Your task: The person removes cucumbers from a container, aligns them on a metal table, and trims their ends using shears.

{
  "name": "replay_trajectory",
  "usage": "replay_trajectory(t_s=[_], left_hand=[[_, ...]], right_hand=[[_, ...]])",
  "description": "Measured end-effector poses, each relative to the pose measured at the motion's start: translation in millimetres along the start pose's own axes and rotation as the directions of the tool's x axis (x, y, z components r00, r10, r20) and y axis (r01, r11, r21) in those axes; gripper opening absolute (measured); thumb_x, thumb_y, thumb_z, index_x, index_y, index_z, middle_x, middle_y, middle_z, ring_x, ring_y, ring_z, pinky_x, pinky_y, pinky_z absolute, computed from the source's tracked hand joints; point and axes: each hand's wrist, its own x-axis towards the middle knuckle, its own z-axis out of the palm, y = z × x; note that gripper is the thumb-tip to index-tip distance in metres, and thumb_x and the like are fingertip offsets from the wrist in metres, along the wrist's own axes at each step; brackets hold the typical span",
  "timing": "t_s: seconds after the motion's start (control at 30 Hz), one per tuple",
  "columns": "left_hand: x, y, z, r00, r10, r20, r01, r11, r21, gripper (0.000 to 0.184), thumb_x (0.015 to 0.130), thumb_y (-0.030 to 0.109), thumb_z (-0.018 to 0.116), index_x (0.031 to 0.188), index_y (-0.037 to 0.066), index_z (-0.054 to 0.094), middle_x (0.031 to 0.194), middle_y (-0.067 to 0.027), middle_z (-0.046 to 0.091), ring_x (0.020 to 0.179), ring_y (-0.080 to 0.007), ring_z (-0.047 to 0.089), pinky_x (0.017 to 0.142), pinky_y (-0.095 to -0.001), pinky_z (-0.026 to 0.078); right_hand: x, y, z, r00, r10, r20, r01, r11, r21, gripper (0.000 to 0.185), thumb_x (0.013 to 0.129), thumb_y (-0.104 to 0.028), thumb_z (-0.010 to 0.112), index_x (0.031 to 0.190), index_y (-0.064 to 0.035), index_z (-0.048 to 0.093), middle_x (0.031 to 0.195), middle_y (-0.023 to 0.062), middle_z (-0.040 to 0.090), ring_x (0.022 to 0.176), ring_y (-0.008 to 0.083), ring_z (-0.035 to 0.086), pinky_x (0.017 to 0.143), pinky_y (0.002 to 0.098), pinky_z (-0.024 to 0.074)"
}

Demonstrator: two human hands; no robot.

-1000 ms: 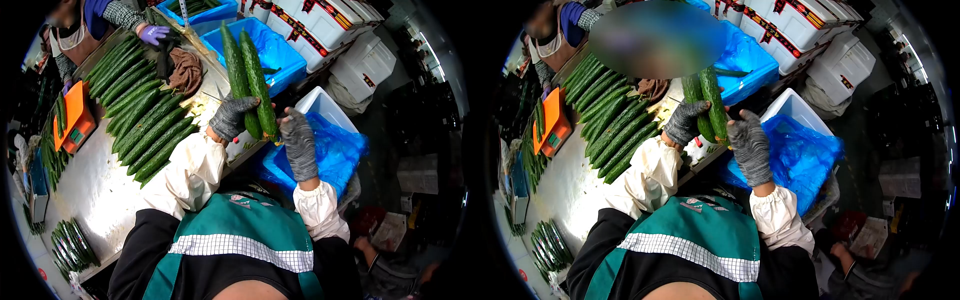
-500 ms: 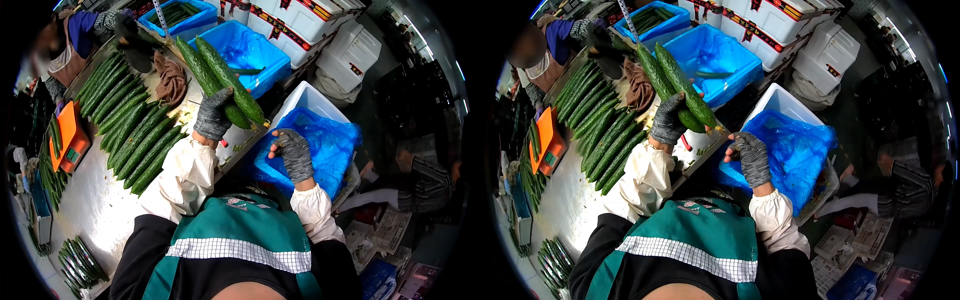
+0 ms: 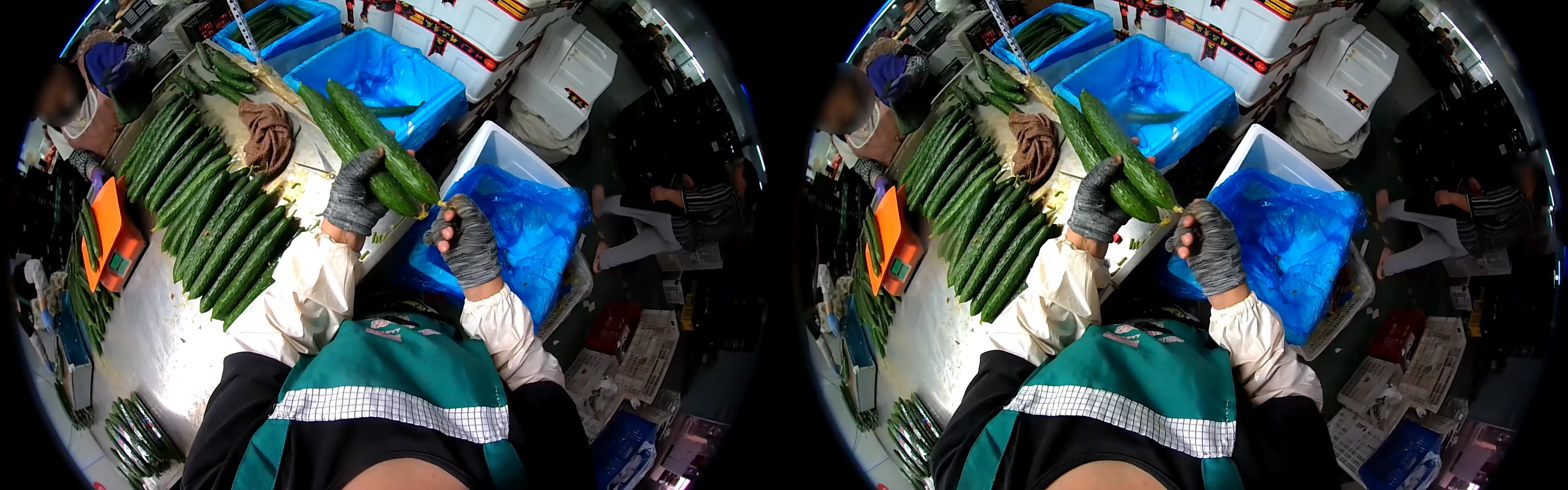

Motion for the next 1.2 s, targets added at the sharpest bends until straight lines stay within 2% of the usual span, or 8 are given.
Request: replay_trajectory(t_s=[0.37,0.67,0.77,0.83,1.0,1.07,1.17,1.2], left_hand=[[-2,4,5,0.999,0.025,-0.036,-0.028,0.996,-0.082,0.045,0.076,0.013,0.059,0.115,0.001,0.041,0.102,-0.0183,0.05,0.098,-0.0304,0.05,0.084,-0.0454,0.043],[-2,2,1,0.992,0.091,-0.084,-0.1,0.99,-0.101,0.038,0.074,0.008,0.059,0.109,0.001,0.044,0.095,-0.0174,0.052,0.092,-0.0313,0.052,0.08,-0.0444,0.045],[-10,6,10,0.985,0.077,-0.152,-0.104,0.978,-0.179,0.032,0.075,0.007,0.058,0.104,0.003,0.046,0.094,-0.0163,0.054,0.087,-0.0308,0.054,0.079,-0.0417,0.046],[-13,9,6,0.985,0.067,-0.156,-0.103,0.966,-0.237,0.029,0.076,0.007,0.057,0.103,0.003,0.047,0.094,-0.0164,0.055,0.085,-0.0312,0.055,0.079,-0.0406,0.046],[-14,36,11,0.971,0.202,-0.13,-0.228,0.944,-0.239,0.028,0.073,0.006,0.061,0.098,0.003,0.048,0.085,-0.0125,0.056,0.083,-0.0299,0.056,0.075,-0.044,0.048],[-25,64,5,0.968,0.202,-0.147,-0.225,0.961,-0.162,0.029,0.072,0.006,0.062,0.098,0.004,0.049,0.085,-0.0116,0.056,0.081,-0.028,0.057,0.073,-0.0425,0.049],[-45,119,-25,0.933,0.245,-0.264,-0.196,0.961,0.197,0.026,0.069,0.005,0.064,0.092,0.006,0.052,0.08,-0.0049,0.056,0.069,-0.0171,0.056,0.065,-0.0293,0.048],[-65,142,-3,0.897,0.336,-0.287,-0.216,0.9,0.378,0.027,0.068,0.004,0.064,0.091,0.005,0.052,0.077,-0.0045,0.055,0.066,-0.0171,0.056,0.066,-0.0273,0.048]], right_hand=[[-3,10,11,0.987,-0.136,0.087,0.157,0.672,-0.723,0.019,0.085,-0.016,0.049,0.095,0.0004,0.051,0.07,0.0075,0.056,0.048,0.0106,0.052,0.047,0.0204,0.0428],[3,35,11,0.985,-0.158,-0.066,0.138,0.962,-0.237,0.013,0.082,-0.009,0.053,0.09,0.001,0.051,0.07,0.0108,0.057,0.053,0.0185,0.056,0.049,0.024,0.0463],[1,39,13,0.933,-0.354,0.064,0.338,0.802,-0.492,0.013,0.082,-0.009,0.054,0.09,0.0012,0.051,0.072,0.0113,0.058,0.055,0.0189,0.057,0.052,0.0258,0.0485],[3,41,10,0.744,-0.588,0.316,0.583,0.341,-0.738,0.013,0.082,-0.009,0.053,0.09,0.0006,0.05,0.074,0.0109,0.058,0.056,0.0176,0.057,0.054,0.027,0.0488],[-18,-5,13,0.756,-0.641,0.134,0.533,0.482,-0.696,0.011,0.082,-0.012,0.055,0.085,-0.0019,0.053,0.081,0.0074,0.056,0.06,0.0154,0.057,0.059,0.0271,0.047],[-39,-60,-26,0.633,-0.713,0.303,0.379,-0.055,-0.924,0.019,0.087,-0.018,0.046,0.086,-0.0015,0.055,0.08,0.0078,0.054,0.066,0.0167,0.056,0.057,0.0246,0.0455],[-91,-172,-127,0.421,-0.881,0.217,0.012,-0.234,-0.972,0.023,0.087,-0.012,0.042,0.1,0.0017,0.055,0.091,0.0122,0.058,0.076,0.0168,0.057,0.064,0.0255,0.0473],[-114,-214,-167,0.393,-0.64,0.66,-0.087,-0.74,-0.667,0.024,0.086,-0.012,0.043,0.098,0.0036,0.055,0.1,0.0135,0.056,0.083,0.0211,0.056,0.07,0.029,0.0468]])
